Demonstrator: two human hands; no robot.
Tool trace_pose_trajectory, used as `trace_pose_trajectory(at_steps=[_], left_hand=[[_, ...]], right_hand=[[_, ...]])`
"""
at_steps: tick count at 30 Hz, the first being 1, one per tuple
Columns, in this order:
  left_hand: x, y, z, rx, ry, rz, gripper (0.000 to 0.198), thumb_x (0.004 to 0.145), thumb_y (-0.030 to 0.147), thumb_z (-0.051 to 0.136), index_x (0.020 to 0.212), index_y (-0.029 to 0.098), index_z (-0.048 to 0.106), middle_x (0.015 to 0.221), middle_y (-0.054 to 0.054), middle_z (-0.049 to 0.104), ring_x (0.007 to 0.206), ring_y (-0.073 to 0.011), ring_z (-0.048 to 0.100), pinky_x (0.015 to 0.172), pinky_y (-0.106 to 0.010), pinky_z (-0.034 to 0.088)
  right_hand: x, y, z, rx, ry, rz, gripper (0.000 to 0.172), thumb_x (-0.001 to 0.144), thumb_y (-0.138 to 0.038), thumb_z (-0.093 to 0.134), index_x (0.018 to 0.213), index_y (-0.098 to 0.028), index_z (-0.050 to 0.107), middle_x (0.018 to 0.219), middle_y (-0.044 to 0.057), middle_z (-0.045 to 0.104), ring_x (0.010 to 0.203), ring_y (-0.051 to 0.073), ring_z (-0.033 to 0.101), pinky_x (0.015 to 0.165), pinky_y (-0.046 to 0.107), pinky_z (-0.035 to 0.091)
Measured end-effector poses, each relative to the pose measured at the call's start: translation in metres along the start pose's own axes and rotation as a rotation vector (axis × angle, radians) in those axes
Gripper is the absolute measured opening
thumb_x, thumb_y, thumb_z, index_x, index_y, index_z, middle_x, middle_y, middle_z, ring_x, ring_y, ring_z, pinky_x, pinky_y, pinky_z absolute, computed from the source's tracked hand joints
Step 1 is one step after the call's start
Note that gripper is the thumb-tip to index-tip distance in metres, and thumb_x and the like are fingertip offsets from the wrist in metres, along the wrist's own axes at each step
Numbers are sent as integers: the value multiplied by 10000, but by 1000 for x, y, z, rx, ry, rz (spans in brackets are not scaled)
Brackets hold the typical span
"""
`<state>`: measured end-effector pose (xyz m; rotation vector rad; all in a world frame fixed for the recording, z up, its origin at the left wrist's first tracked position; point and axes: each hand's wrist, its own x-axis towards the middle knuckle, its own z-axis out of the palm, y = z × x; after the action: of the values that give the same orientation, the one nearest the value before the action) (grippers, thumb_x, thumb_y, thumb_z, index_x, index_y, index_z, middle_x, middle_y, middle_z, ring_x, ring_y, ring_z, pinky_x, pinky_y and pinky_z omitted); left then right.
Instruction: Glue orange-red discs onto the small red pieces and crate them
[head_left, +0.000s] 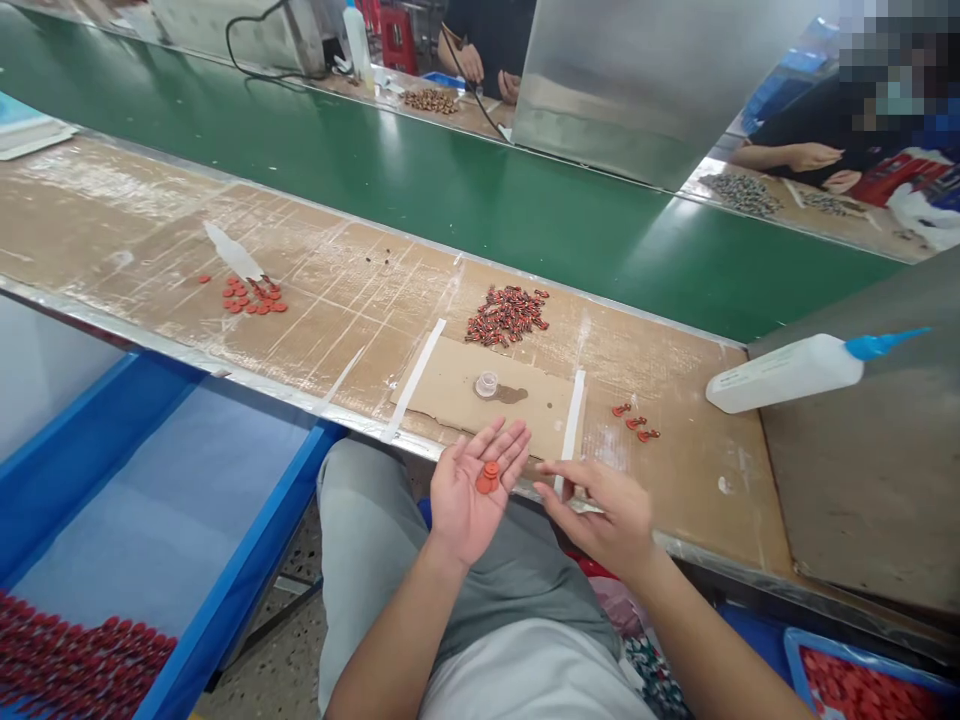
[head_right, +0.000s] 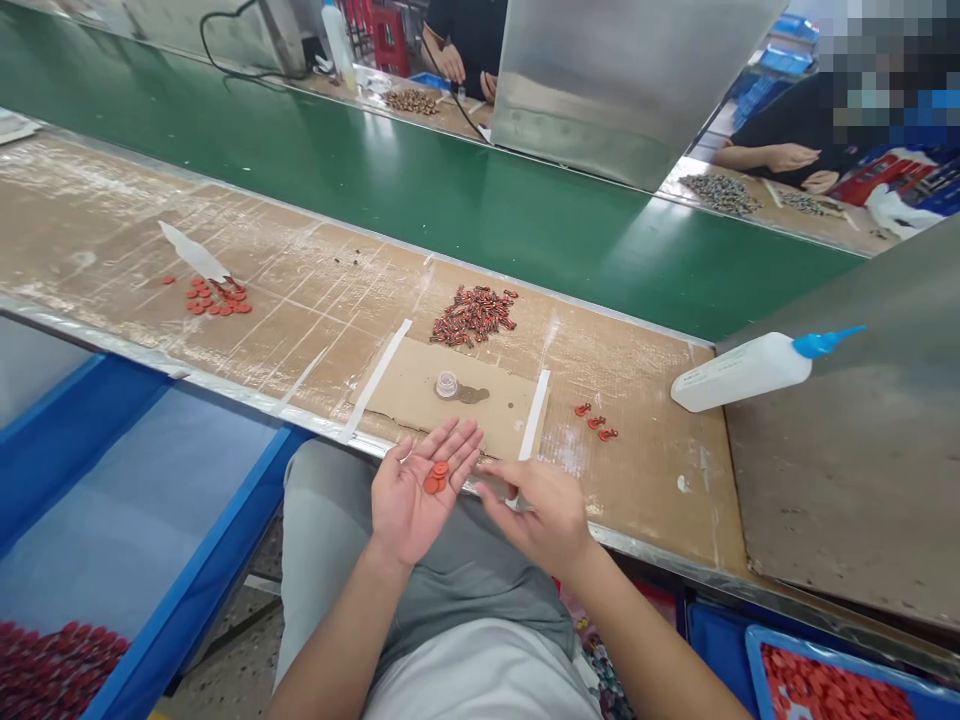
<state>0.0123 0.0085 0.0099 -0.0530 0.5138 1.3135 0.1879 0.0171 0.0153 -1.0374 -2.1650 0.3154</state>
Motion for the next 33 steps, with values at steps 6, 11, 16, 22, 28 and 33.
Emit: trace_pose_trajectory(at_steps=[6, 11, 16, 22, 28, 33], left_hand=[[-4, -6, -4, -9, -31, 9, 485, 882, 422, 445, 1198, 88, 600, 1311, -194, 579, 1253, -279, 521, 1062, -386, 391], [-4, -5, -6, -2, -33, -8, 494, 877, 435, 456, 1211, 98, 592, 1274, -190, 606, 1214, -278, 554, 1032, -394, 415], [-3, -5, -8, -19, -41, -38, 515, 886, 429, 454, 1271, 95, 532, 1281, -205, 596, 1139, -259, 603, 946, -354, 467], [-3, -2, -9, -32, -54, -41, 441, 904, 343, 453, 1263, 96, 524, 1231, -198, 623, 1059, -233, 631, 875, -326, 488], [-1, 2, -12, -77, -105, -115, 398, 918, 333, 443, 1223, 106, 561, 1082, -160, 676, 927, -209, 658, 805, -321, 500], [3, 1, -16, -15, -83, -38, 292, 890, 213, 499, 1111, 99, 652, 1170, -151, 647, 1018, -201, 624, 772, -253, 484]], right_hand=[[21, -5, 27, 113, -185, 15, 301, 830, -264, 650, 1130, -244, 622, 948, 39, 723, 743, 151, 667, 663, 273, 552], [27, -3, 26, 138, -229, -125, 438, 847, -207, 621, 1274, -259, 544, 1138, 60, 690, 1010, 188, 664, 870, 328, 552], [30, -1, 25, 134, -301, -162, 463, 867, -197, 594, 1315, -268, 504, 1089, 52, 708, 965, 193, 679, 892, 361, 543], [34, -2, 21, 134, -330, -100, 458, 881, -229, 588, 1325, -238, 477, 1026, 63, 706, 898, 187, 665, 791, 332, 552], [39, -3, 17, 176, -372, -71, 348, 872, -238, 601, 1219, -235, 575, 969, 71, 713, 948, 216, 653, 837, 371, 542], [37, -3, 21, 609, -268, 437, 338, 751, -297, 748, 1070, -228, 658, 890, 44, 739, 795, 200, 703, 736, 337, 577]])
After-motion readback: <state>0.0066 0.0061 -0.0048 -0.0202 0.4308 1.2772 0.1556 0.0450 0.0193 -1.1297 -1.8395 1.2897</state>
